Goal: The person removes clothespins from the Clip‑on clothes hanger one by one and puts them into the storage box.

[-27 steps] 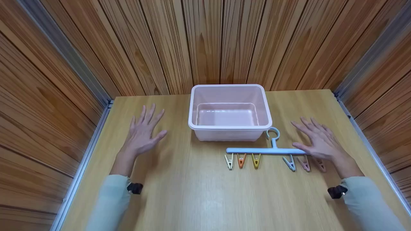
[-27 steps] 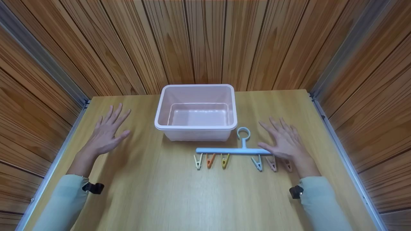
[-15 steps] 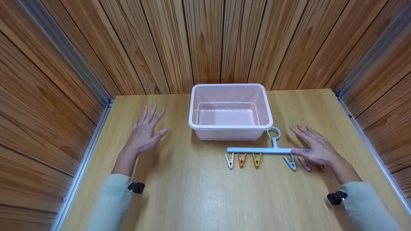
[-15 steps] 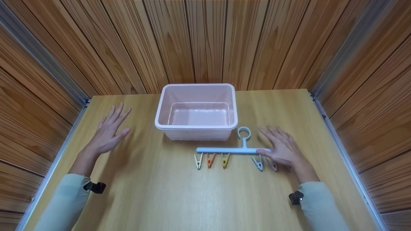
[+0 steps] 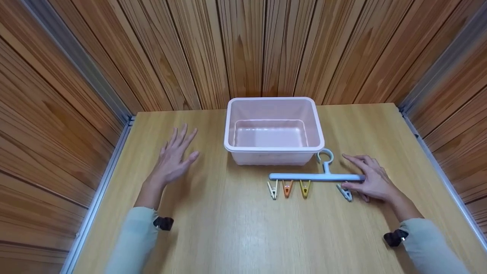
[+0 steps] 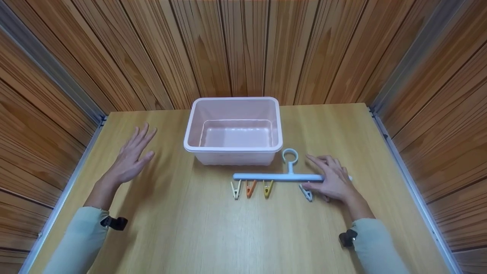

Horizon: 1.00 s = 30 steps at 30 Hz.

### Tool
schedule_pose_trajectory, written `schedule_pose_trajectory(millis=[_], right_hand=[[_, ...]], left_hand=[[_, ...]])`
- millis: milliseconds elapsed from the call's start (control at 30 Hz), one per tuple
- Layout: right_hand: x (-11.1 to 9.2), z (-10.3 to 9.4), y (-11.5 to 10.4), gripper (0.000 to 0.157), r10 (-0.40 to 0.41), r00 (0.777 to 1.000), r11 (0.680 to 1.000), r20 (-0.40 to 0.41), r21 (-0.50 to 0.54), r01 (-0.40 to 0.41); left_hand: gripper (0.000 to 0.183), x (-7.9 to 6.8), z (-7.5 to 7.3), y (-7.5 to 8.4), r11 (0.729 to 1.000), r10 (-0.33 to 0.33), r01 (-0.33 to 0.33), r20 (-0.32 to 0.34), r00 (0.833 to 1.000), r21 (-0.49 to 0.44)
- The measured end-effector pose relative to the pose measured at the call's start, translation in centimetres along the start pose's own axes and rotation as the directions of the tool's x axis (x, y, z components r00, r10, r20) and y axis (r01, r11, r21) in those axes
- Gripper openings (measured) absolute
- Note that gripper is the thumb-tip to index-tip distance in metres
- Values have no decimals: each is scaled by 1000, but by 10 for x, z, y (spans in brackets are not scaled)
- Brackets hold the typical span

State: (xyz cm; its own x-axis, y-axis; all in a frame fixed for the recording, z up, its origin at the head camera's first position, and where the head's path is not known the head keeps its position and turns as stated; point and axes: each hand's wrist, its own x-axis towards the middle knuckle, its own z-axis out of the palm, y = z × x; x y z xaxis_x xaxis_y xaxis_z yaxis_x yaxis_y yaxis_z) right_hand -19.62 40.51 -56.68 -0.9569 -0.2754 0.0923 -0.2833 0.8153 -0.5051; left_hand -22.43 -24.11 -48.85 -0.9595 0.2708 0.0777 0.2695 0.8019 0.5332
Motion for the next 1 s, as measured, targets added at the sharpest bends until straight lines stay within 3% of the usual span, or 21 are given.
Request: schedule_pose_trajectory(millis=[367, 667, 1000], right_hand=[[-3, 4, 1, 76, 39, 999, 999, -11, 35, -39], [-5, 6, 3, 32, 33, 999, 999, -35, 27, -32], [-4, 1, 1, 22, 74, 997, 992, -3, 104, -73]], left_hand=[[76, -5, 10, -2, 995, -3, 3, 0, 1000, -99], [73, -7, 11, -2, 991, 11, -13, -9, 1000, -133], [72, -7, 12, -1, 993, 13, -12, 4, 1000, -119]])
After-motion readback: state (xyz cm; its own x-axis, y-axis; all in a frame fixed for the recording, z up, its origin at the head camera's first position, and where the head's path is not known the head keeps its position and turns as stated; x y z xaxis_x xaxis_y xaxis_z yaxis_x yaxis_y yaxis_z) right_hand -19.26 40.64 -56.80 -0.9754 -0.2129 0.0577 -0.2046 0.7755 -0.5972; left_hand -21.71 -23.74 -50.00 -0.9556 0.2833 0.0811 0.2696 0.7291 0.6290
